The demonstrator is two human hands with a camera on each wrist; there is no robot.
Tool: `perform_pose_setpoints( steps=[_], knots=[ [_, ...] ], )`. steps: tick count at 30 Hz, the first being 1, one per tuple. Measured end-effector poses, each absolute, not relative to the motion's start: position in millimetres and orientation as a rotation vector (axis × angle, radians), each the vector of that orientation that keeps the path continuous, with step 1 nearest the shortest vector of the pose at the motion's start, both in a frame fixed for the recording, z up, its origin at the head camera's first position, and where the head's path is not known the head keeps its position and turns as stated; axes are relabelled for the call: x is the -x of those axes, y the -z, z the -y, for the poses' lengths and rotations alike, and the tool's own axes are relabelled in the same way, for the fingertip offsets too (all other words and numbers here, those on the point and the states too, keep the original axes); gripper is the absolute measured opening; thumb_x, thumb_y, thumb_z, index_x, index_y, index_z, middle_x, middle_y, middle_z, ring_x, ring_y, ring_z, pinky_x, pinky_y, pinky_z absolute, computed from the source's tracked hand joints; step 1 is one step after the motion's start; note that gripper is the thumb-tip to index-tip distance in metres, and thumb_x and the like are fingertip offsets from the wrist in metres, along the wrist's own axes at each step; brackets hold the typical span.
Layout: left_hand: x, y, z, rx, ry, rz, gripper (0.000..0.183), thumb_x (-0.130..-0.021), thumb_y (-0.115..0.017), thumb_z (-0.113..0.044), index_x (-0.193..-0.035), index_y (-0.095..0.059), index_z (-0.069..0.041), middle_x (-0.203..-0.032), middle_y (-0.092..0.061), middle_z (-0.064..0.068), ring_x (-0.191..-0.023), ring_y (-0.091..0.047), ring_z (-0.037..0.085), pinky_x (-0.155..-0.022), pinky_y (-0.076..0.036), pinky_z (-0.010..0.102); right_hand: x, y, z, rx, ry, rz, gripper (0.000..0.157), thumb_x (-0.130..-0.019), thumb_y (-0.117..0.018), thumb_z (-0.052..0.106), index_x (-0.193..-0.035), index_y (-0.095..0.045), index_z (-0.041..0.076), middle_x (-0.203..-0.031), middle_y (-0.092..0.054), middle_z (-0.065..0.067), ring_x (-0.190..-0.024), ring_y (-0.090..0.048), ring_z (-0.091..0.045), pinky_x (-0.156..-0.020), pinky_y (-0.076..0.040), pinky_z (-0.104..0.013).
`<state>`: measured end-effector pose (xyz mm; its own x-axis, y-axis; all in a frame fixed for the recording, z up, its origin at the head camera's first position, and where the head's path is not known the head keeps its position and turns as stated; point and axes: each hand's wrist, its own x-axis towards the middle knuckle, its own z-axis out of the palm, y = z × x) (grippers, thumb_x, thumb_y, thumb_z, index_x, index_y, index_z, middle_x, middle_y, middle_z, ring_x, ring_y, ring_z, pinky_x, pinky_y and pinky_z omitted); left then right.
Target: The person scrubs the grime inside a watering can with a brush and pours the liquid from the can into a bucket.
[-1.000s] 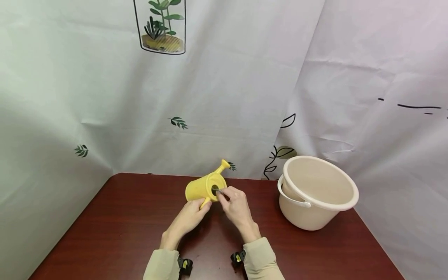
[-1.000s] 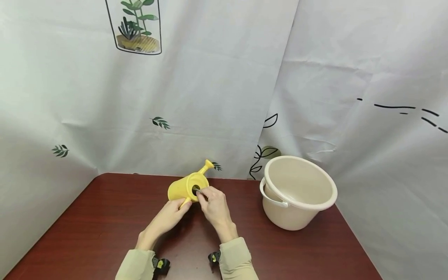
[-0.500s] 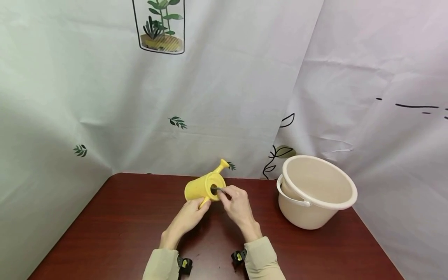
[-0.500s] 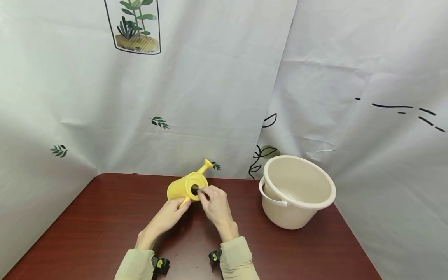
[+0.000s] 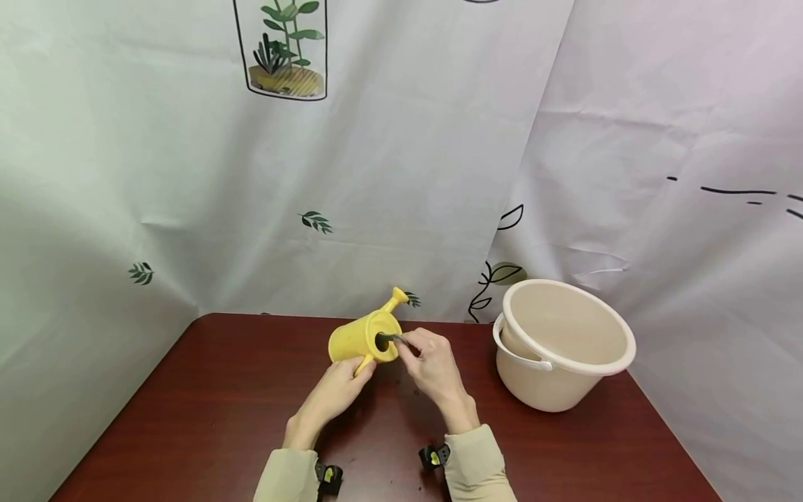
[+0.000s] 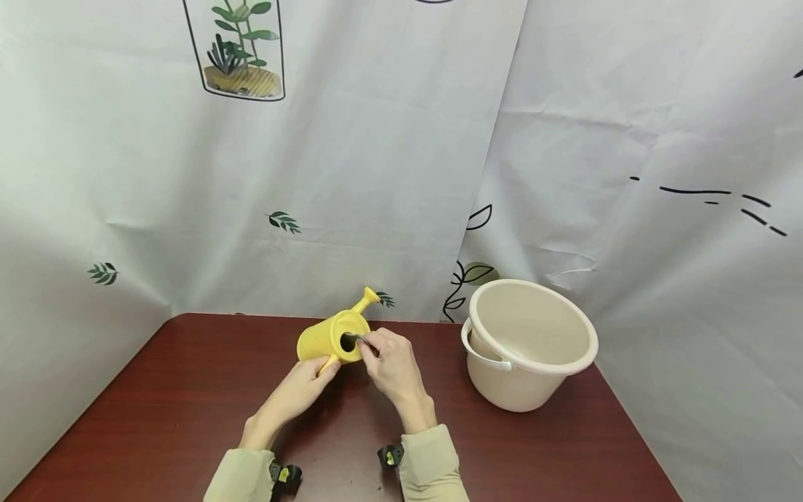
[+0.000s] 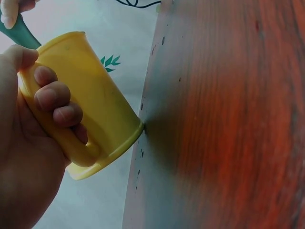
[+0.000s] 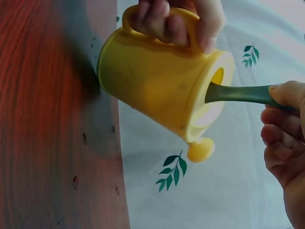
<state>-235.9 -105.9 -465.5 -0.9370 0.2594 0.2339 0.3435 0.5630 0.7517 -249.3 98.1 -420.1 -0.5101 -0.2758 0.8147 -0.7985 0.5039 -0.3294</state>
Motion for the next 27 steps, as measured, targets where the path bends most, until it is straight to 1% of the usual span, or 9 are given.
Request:
perform_pose_setpoints(
  steps=[12,20,27],
  knots=[
    [236,464,108,0.529,1.314,2.662,0.037,-0.102,-0.054,-0.030,-0.068,-0.045,-0.017,-0.061,-0.033,-0.012,-0.053,-0.033,0.003,-0.053,-0.032,0.023,256,434,-91,-0.807,-0.973,2.063,0.005,-0.086,-0.073,0.004,-0.082,-0.075,0.007,-0.074,-0.066,0.001,-0.061,-0.055,-0.006,-0.055,-0.045,-0.019],
    [237,464,109,0.535,1.330,2.663,0.036,-0.102,-0.053,-0.029,-0.069,-0.046,-0.016,-0.061,-0.034,-0.011,-0.053,-0.033,0.004,-0.054,-0.033,0.023,259,447,-82,-0.746,-0.921,2.115,0.005,-0.088,-0.073,0.010,-0.084,-0.075,0.009,-0.072,-0.064,0.002,-0.062,-0.056,-0.007,-0.056,-0.046,-0.021],
    [236,464,108,0.535,1.357,2.678,0.037,-0.102,-0.053,-0.031,-0.069,-0.047,-0.016,-0.061,-0.034,-0.010,-0.053,-0.033,0.004,-0.053,-0.033,0.023,258,453,-78,-0.716,-0.954,2.103,0.005,-0.086,-0.075,0.008,-0.082,-0.073,0.009,-0.073,-0.064,0.002,-0.064,-0.058,-0.007,-0.058,-0.049,-0.022]
  ],
)
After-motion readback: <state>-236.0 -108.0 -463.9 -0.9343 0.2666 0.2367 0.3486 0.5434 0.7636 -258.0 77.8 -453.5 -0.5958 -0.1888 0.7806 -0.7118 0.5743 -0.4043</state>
